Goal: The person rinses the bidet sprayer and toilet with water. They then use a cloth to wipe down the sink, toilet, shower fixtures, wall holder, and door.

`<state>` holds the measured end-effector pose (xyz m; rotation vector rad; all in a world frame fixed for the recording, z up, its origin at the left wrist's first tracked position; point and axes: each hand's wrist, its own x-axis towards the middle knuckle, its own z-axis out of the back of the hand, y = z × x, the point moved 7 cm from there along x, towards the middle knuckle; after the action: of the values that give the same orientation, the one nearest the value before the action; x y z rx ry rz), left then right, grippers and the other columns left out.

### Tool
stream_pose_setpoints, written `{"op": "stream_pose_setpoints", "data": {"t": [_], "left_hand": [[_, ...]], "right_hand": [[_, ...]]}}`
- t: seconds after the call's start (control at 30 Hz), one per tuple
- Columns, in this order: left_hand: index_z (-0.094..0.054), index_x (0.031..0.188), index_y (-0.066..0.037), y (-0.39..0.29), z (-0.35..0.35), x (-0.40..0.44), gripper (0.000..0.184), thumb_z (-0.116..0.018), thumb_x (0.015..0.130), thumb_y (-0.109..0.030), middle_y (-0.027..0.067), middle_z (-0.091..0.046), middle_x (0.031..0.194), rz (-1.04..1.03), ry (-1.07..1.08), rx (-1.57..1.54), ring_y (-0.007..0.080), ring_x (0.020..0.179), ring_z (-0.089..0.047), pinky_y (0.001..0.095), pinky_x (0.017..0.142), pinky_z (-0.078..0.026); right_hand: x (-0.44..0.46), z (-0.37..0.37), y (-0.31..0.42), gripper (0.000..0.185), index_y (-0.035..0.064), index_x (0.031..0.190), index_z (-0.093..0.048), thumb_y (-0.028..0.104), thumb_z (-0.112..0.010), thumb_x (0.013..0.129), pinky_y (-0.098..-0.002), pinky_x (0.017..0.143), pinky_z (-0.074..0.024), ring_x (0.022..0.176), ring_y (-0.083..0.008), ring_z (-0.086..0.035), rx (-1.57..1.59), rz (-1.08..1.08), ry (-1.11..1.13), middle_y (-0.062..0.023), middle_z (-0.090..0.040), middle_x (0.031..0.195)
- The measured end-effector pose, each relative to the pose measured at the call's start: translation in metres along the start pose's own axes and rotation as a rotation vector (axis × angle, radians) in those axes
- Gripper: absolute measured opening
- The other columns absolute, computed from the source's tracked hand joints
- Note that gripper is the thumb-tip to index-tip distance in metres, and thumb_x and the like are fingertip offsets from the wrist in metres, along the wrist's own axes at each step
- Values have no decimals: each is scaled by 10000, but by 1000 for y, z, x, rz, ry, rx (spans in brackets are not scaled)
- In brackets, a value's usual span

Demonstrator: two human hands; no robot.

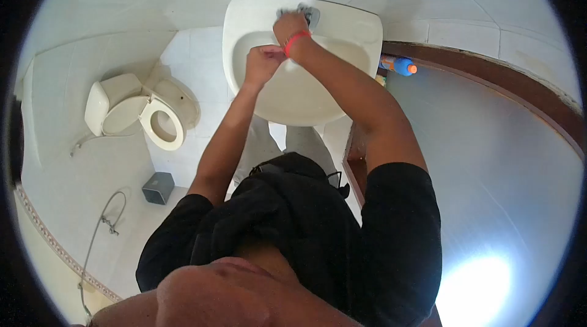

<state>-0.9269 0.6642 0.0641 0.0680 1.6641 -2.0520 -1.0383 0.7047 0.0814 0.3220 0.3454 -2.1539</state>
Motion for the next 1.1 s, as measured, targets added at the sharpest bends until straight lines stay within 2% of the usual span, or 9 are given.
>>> {"op": "stream_pose_setpoints", "data": {"t": [0.17, 0.23, 0.3, 0.43, 0.5, 0.63, 0.7, 0.87, 1.1], "left_hand": [[-732, 1079, 39, 28, 45, -32, 204, -682, 937, -98, 116, -750, 868, 179, 10, -182, 158, 792, -722, 286, 738, -579], [-730, 1086, 34, 25, 53, -29, 227, -661, 954, -137, 133, -753, 879, 157, -23, -250, 162, 798, -730, 288, 744, -578], [-734, 1098, 17, 17, 40, -17, 264, -642, 958, -187, 163, -762, 903, 27, -21, -399, 159, 801, -742, 282, 742, -568], [-684, 1220, 6, -37, -6, 13, 405, -724, 927, -270, 190, -747, 1051, -209, -60, -67, 231, 956, -743, 332, 815, -589], [-679, 1247, -15, -40, -29, 41, 477, -768, 870, -293, 201, -739, 1065, -252, -67, 117, 265, 935, -747, 349, 815, -589], [-678, 1283, -72, -56, -53, 49, 598, -828, 743, -281, 224, -723, 1074, -253, 27, 379, 307, 892, -746, 369, 819, -587], [-688, 1274, -96, -44, -60, 51, 629, -819, 678, -246, 229, -718, 1045, -344, -28, 383, 355, 877, -728, 393, 820, -582], [-675, 1268, -59, -52, -59, 57, 602, -779, 688, -183, 219, -693, 1149, -389, 36, 454, 372, 984, -695, 422, 889, -555], [-408, 1469, 17, -35, -66, 31, 996, -883, 655, -308, 269, -479, 1460, -561, 256, 554, 409, 1371, -449, 436, 1164, -360]], "right_hand": [[-118, -61, 30, 230, 70, 1056, -736, 128, -629, 861, -460, 791, -574, 921, -333, -734, 246, 177, 404, -180, -738, 1045], [-149, -35, 6, 256, 80, 1092, -702, 124, -634, 849, -447, 811, -566, 909, -346, -724, 462, 13, 438, -196, -730, 1015], [-164, -21, -45, 248, 107, 1102, -679, 163, -662, 861, -403, 811, -556, 903, -301, -718, 922, -106, 253, -199, -716, 1009], [-133, 3, -158, 307, 106, 1156, -679, 237, -696, 879, -350, 805, -532, 865, -243, -698, 975, -468, -345, -144, -719, 948], [-83, -12, -164, 337, 119, 1202, -689, 268, -664, 901, -355, 814, -530, 872, -265, -700, 1235, -363, -599, -142, -728, 974], [-62, -70, -136, 314, 144, 1164, -730, 304, -602, 926, -385, 842, -539, 943, -316, -712, 1234, -731, -743, -192, -732, 987], [-93, -87, -108, 308, 126, 1168, -727, 253, -597, 920, -397, 867, -542, 984, -346, -705, 1017, -841, -449, -202, -729, 1018], [-82, -43, -112, 453, 151, 1339, -635, 180, -626, 887, -419, 890, -550, 987, -378, -701, 1092, -665, -803, -208, -715, 1101], [-153, -15, -71, 474, 130, 1359, -617, 177, -663, 890, -397, 892, -547, 1000, -349, -714, 1164, -336, -483, -217, -718, 1094]]}}
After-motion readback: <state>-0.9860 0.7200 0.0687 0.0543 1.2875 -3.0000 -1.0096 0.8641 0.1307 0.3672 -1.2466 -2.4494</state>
